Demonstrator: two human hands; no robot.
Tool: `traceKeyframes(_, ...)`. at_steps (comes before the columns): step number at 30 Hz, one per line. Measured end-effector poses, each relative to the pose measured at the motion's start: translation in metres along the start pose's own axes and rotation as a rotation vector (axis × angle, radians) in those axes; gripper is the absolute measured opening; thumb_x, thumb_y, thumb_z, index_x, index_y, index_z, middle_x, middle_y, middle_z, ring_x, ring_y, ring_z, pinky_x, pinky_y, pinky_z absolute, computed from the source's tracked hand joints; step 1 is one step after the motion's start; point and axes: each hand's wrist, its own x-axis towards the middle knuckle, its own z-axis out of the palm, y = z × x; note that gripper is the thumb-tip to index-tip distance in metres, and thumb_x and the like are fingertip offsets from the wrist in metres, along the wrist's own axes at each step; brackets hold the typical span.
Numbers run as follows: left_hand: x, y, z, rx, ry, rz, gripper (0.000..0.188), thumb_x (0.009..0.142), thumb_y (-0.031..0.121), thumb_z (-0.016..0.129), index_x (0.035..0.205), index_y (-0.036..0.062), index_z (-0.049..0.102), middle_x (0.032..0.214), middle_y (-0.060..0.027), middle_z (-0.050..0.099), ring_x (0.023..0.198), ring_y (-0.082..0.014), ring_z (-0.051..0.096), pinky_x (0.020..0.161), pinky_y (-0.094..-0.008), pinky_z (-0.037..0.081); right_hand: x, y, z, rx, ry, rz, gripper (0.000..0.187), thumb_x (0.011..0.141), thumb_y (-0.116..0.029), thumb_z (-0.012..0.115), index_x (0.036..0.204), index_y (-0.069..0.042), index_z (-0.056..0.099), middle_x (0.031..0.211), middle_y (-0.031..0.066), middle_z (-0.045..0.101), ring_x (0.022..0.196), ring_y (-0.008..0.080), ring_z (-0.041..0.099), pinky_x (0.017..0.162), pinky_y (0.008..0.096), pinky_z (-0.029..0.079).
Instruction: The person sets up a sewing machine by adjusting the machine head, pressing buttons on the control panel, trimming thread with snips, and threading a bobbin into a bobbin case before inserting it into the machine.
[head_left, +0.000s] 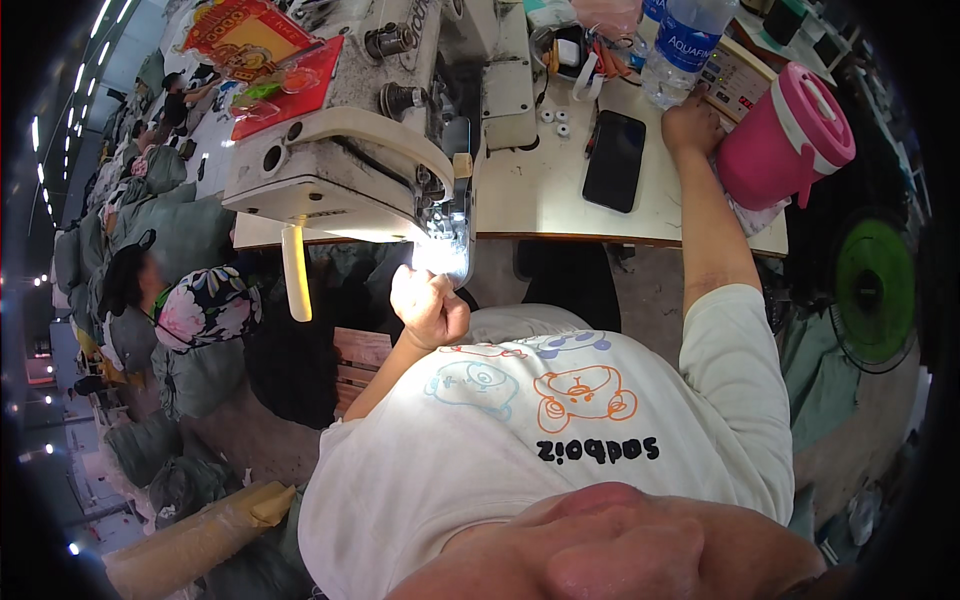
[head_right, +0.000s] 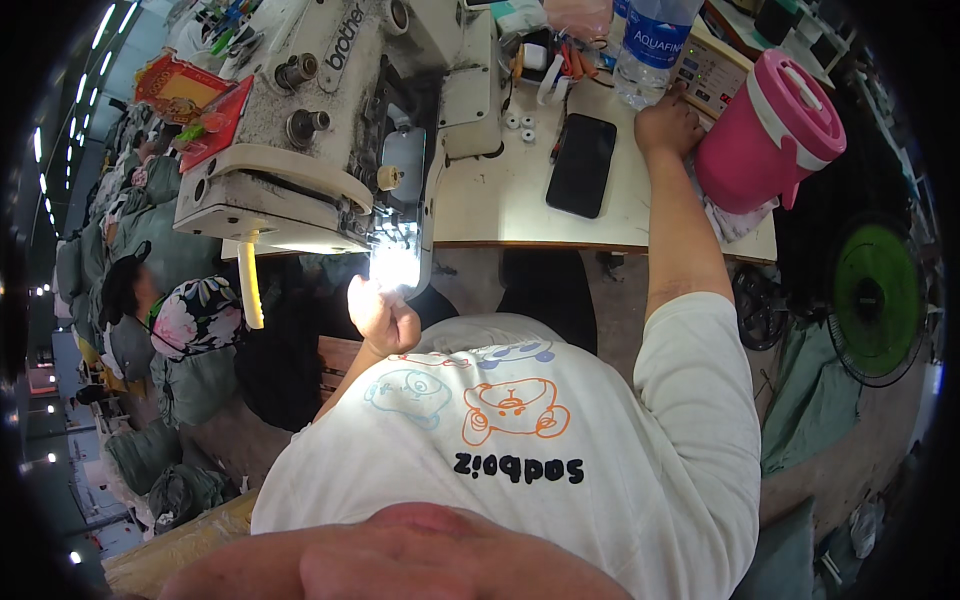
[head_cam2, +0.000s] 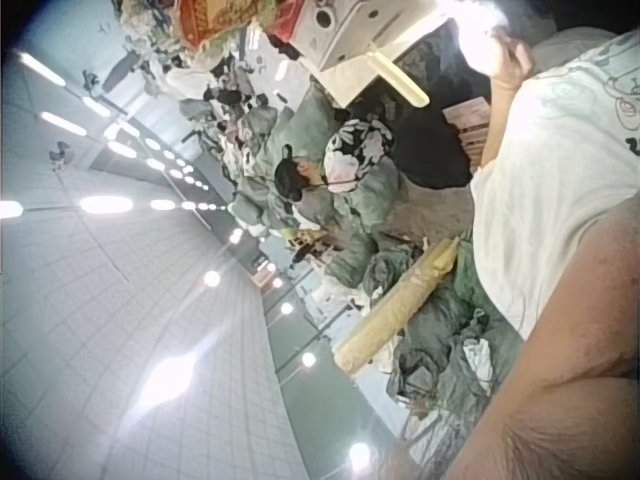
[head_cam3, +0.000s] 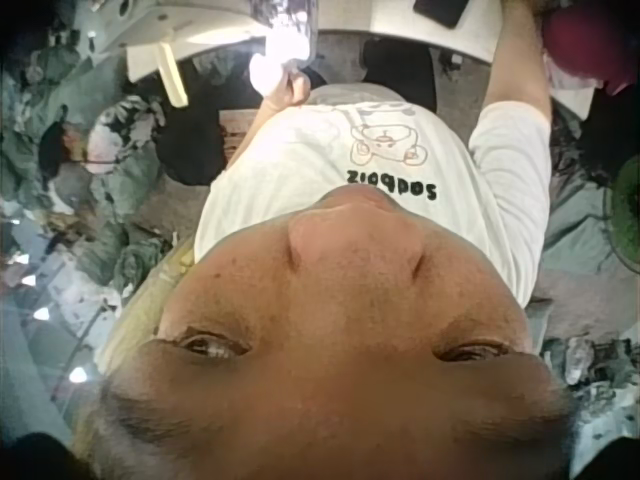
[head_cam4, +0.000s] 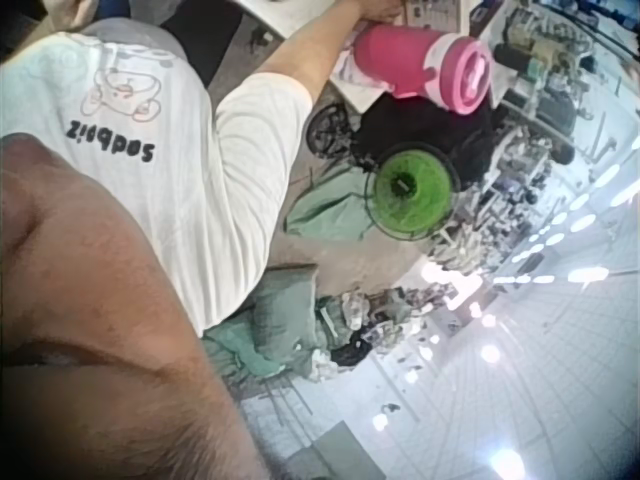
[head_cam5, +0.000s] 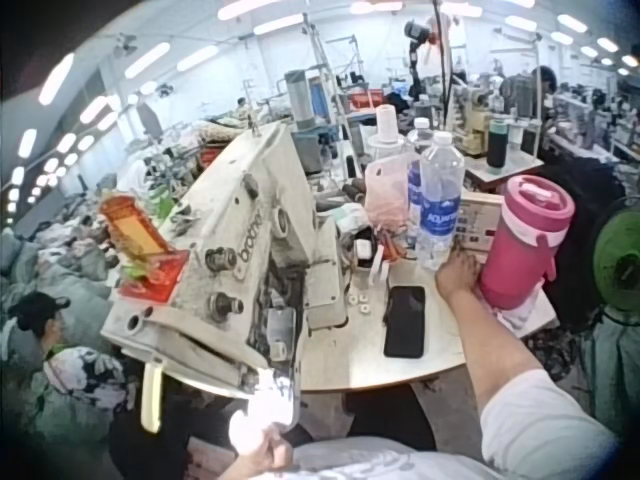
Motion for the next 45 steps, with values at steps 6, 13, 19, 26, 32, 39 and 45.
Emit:
traceKeyframes(6, -0.0008, -0.0008, 0.0005, -0.012, -0.014, -0.011, 0.025, 0.06, -0.004, 0.047, 0.08, 0.0032, 0.059, 0.073, -0.0097, 0.063, 0.055, -0.025, 0.043, 0.063, -0.0388, 0.034, 0.0011, 0.0002, 0.0023, 0.0, 0.01, 0.005, 0.07, 0.096, -0.024, 0.042, 0.162, -0.002, 0.031, 0.142, 0.0243, 0.059, 0.129, 0.0435, 0.056, 0.108, 0.0607, 0.037)
traceKeyframes(13, -0.0005, -0.0009, 0.0006, -0.011, 0.0, -0.007, 0.027, 0.059, -0.003, 0.048, 0.082, 0.0019, 0.062, 0.073, -0.0095, 0.063, 0.054, -0.0247, 0.041, 0.061, -0.038, 0.034, 0.0013, -0.0013, -0.0001, -0.005, -0.007, 0.007, 0.07, 0.096, -0.024, 0.044, 0.162, -0.002, 0.032, 0.145, 0.0233, 0.057, 0.13, 0.0429, 0.055, 0.109, 0.0597, 0.036)
traceKeyframes(19, 0.005, 0.0026, -0.0003, -0.018, 0.0, -0.01, 0.029, 0.059, -0.004, 0.049, 0.083, 0.0016, 0.063, 0.071, -0.0102, 0.061, 0.054, -0.0249, 0.04, 0.06, -0.0382, 0.034, 0.0006, -0.0009, -0.0003, 0.007, 0.0, 0.002, 0.07, 0.096, -0.024, 0.044, 0.161, -0.002, 0.033, 0.146, 0.0233, 0.056, 0.13, 0.0433, 0.055, 0.109, 0.0596, 0.037)
traceKeyframes(26, 0.0029, 0.0021, -0.0008, -0.022, -0.008, -0.015, 0.029, 0.059, -0.004, 0.049, 0.084, 0.0018, 0.064, 0.072, -0.01, 0.061, 0.055, -0.0254, 0.042, 0.061, -0.0381, 0.034, 0.0008, 0.0006, 0.0024, -0.004, 0.008, 0.004, 0.069, 0.097, -0.024, 0.043, 0.161, -0.002, 0.034, 0.145, 0.0234, 0.058, 0.131, 0.0427, 0.055, 0.108, 0.0596, 0.037)
traceKeyframes(32, 0.0016, 0.0022, -0.0009, -0.029, -0.005, -0.015, 0.031, 0.059, -0.005, 0.049, 0.085, 0.0017, 0.064, 0.072, -0.0099, 0.061, 0.055, -0.0254, 0.042, 0.061, -0.0384, 0.034, 0.0007, -0.0001, 0.0016, -0.01, 0.015, 0.008, 0.069, 0.097, -0.025, 0.043, 0.161, -0.003, 0.033, 0.143, 0.0233, 0.059, 0.129, 0.0424, 0.056, 0.108, 0.0595, 0.037)
traceKeyframes(39, 0.0003, 0.001, -0.0017, -0.008, -0.024, -0.023, 0.029, 0.06, -0.005, 0.049, 0.084, 0.0015, 0.063, 0.074, -0.0115, 0.063, 0.056, -0.0263, 0.043, 0.061, -0.0386, 0.035, -0.0003, 0.0, 0.0006, -0.02, 0.002, 0.007, 0.069, 0.097, -0.025, 0.043, 0.162, -0.002, 0.033, 0.141, 0.0232, 0.06, 0.129, 0.0422, 0.056, 0.108, 0.0589, 0.037)
traceKeyframes(45, 0.0013, 0.0016, -0.0016, -0.01, -0.021, -0.018, 0.027, 0.062, -0.006, 0.049, 0.084, 0.0015, 0.063, 0.075, -0.0118, 0.063, 0.057, -0.0265, 0.043, 0.061, -0.0386, 0.035, -0.0008, 0.0002, -0.0006, -0.014, -0.004, 0.002, 0.07, 0.097, -0.024, 0.042, 0.162, -0.002, 0.032, 0.141, 0.0235, 0.06, 0.129, 0.0426, 0.055, 0.109, 0.0588, 0.037)
